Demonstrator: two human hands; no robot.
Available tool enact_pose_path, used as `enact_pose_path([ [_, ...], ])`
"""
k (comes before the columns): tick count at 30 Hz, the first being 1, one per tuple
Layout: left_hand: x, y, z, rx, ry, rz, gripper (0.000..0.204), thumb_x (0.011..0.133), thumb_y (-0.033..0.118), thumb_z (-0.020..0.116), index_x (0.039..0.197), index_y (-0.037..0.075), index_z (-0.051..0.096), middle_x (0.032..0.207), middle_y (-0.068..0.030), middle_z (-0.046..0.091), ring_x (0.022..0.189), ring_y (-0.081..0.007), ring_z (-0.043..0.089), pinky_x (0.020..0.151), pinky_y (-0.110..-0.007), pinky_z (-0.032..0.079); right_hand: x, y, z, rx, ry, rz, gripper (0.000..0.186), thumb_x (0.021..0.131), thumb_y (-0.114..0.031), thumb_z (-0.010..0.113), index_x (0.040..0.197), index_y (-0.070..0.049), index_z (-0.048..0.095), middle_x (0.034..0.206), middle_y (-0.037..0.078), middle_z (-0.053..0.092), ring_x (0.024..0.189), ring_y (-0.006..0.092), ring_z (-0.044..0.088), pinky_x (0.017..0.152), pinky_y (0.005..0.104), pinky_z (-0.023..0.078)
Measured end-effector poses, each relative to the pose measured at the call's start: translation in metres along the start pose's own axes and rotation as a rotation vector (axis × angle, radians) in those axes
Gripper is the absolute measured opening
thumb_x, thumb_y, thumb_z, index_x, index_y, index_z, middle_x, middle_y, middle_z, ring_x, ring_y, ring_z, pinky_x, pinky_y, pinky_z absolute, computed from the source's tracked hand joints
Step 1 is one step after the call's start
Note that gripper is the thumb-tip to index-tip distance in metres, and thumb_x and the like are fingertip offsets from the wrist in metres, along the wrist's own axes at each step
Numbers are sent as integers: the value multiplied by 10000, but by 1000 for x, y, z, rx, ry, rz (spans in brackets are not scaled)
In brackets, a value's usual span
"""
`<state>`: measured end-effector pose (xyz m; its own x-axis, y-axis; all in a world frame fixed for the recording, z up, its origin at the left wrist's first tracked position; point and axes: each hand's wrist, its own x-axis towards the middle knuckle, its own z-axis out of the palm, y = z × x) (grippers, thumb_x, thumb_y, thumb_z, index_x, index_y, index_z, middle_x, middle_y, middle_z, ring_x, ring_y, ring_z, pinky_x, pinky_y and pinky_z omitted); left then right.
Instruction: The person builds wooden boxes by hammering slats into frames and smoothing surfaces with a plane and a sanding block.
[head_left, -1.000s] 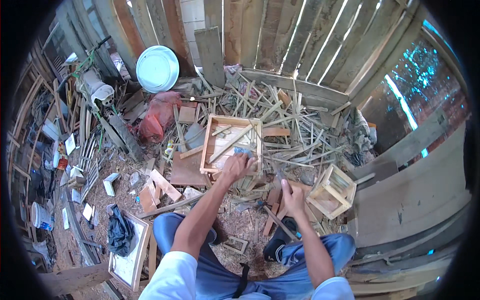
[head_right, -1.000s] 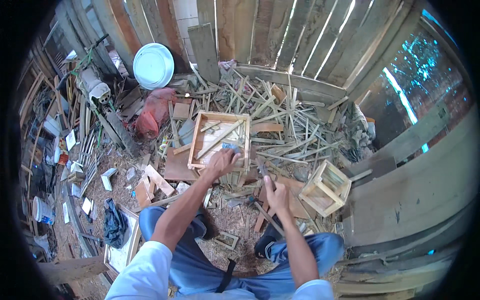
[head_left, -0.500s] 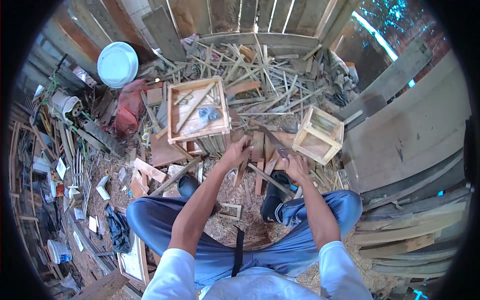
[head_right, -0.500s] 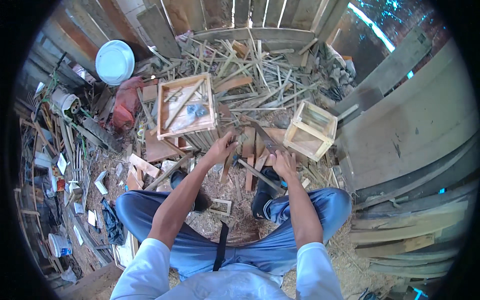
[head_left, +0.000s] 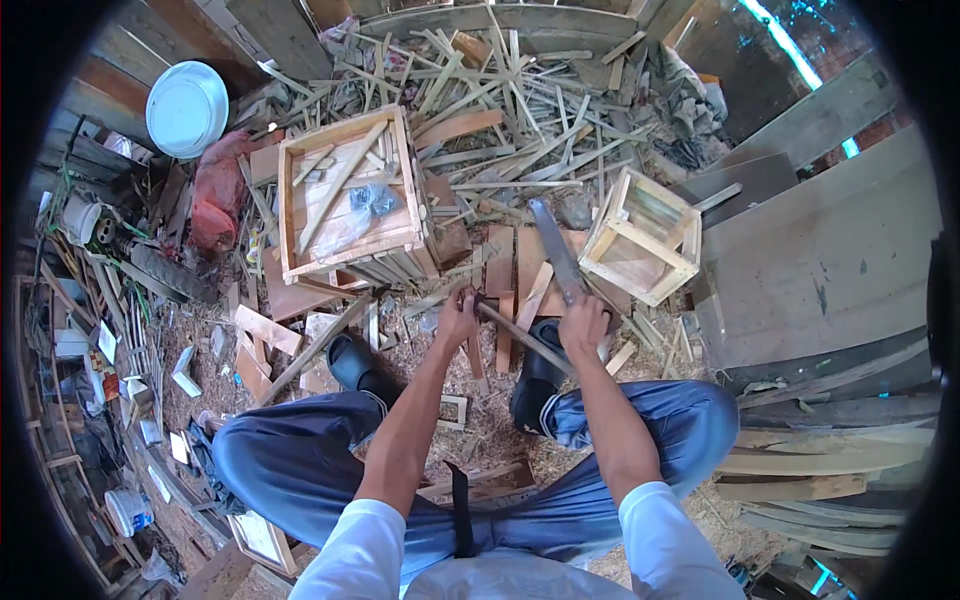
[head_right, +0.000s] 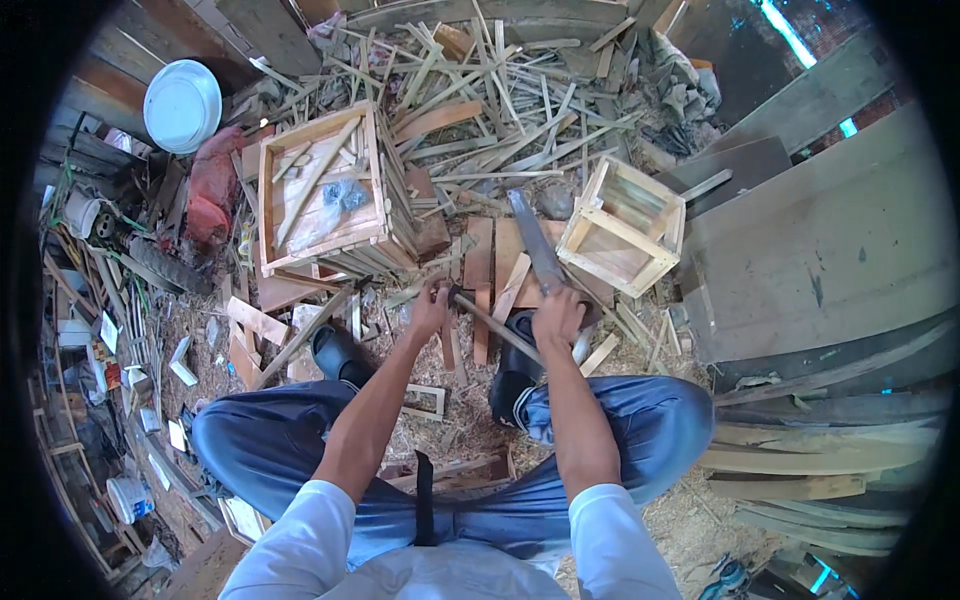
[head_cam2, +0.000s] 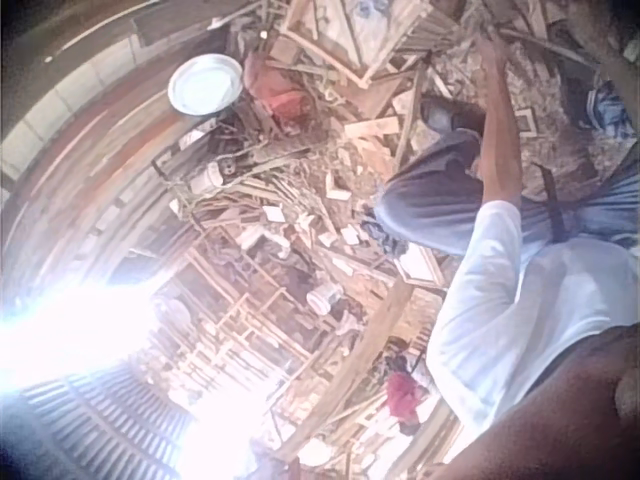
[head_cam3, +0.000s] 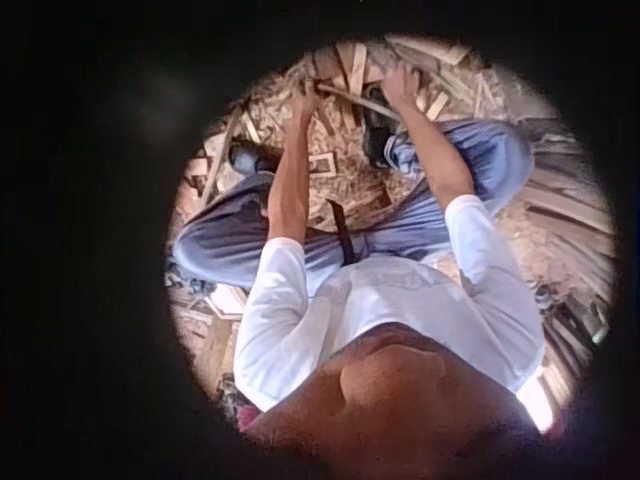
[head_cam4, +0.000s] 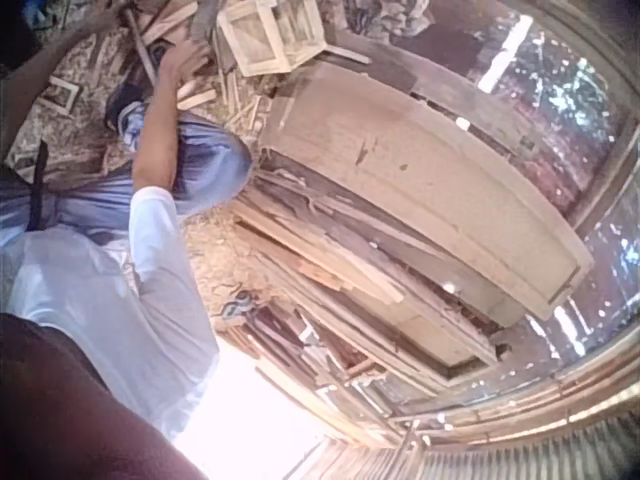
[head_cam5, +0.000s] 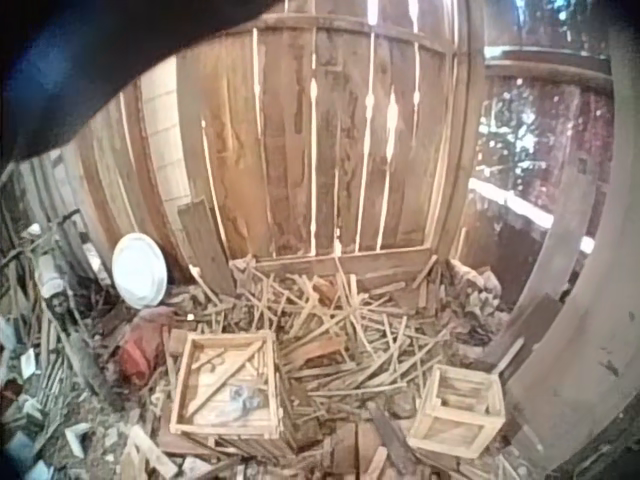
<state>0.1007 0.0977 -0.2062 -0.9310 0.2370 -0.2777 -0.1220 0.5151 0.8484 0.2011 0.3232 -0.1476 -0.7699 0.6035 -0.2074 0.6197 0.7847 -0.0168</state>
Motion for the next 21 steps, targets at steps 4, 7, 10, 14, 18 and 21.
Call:
enact_pose_path([
  [4,-8,-33,11,-63,-127,-373,455,945,265,543,1279,-20,423,940,-230,646,905,-346,646,808,-435,494,-4,-48,17,269,-191,52,389,862,-325,593,1056,11,619,1116,188,605,1100,334,539,877,441,435],
  [7,-26,-22,37,-153,-146,-342,556,869,240,611,1278,-25,344,932,-211,608,886,-351,620,838,-426,479,-23,-50,25,162,-56,-140,577,848,-459,599,1098,62,597,1045,216,604,1034,362,562,876,475,426],
  [10,-38,-33,47,-59,57,-20,750,767,95,669,1358,-9,219,1021,-229,580,942,-372,601,888,-431,458,-38,-62,16,139,-116,-201,589,815,-458,659,1100,52,580,1098,202,574,1030,358,564,866,499,420],
  [14,-50,-19,66,-124,-4,-181,884,737,56,714,1403,-2,136,1128,-268,549,1036,-392,587,943,-428,428,-32,-45,26,9,-209,-271,522,809,-355,701,1151,13,561,1080,196,583,1041,319,568,849,491,443],
  [18,-46,-6,76,-44,52,-149,933,712,38,752,1406,-18,132,1191,-276,535,1089,-373,571,955,-418,424,-10,-30,19,-2,-226,-326,319,838,-237,657,1048,1,643,1089,179,591,1016,321,608,847,475,493],
  [21,-32,-20,59,-115,61,-123,937,697,27,778,1386,-27,147,1271,-251,460,1157,-328,514,990,-384,401,17,-35,-27,-28,-228,-422,231,850,-184,623,962,7,686,1079,192,605,974,333,639,822,456,524],
])
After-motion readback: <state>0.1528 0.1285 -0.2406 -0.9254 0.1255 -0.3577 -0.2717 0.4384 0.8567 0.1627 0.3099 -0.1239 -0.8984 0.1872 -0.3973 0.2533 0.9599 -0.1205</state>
